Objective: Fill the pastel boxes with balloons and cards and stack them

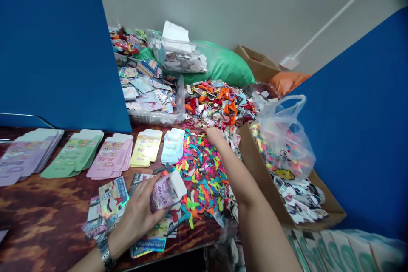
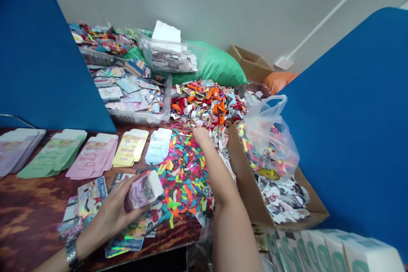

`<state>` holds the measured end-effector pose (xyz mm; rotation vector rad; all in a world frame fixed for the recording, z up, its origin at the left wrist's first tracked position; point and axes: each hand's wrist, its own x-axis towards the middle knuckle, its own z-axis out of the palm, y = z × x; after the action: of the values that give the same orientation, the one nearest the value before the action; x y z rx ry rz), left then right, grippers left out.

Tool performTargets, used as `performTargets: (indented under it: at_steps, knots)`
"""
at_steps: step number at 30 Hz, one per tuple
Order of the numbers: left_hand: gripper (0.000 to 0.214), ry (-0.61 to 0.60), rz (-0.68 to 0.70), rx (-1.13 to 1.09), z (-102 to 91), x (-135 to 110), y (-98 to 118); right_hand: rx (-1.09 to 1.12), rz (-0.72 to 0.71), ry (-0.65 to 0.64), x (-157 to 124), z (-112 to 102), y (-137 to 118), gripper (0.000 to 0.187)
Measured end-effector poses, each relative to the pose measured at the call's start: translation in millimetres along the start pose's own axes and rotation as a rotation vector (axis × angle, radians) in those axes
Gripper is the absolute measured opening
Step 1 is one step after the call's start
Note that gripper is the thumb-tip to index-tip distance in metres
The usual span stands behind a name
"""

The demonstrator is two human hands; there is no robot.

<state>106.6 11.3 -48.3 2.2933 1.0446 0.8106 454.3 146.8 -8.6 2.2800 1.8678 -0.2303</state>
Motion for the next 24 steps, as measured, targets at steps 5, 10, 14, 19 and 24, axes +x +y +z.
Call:
performTargets:
  at_steps: [5, 10, 14, 19, 24]
  knots:
    - [0.074, -0.008, -0.031, -0.001, -1.2, -1.5, 1.6, -0.013, -0.021, -0.025, 0.0, -9.0, -4.1, 0.03]
    - [0.07, -0.001, -0.139, -0.049, -0.2, 1.2, 1.7, 0.086, -0.119, 0.058, -27.1, -48.2, -1.7, 0.019]
    - [0.067, 0.011, -0.199, -0.135, 2.1, 8.4, 4.6, 0.208, -0.219, 0.069, -59.5, -83.3, -11.5, 0.016]
    - [0.068, 0.088, -0.21, -0.153, 0.1, 14.5, 9.3, 0.597, -0.406, -0.018, -109.1, -107.2, -43.3, 0.014]
    - [0.063, 0.106, -0.201, -0.134, -1.9, 8.1, 9.0, 0.807, -0.444, -0.139, -150.1, -96.4, -90.4, 0.014]
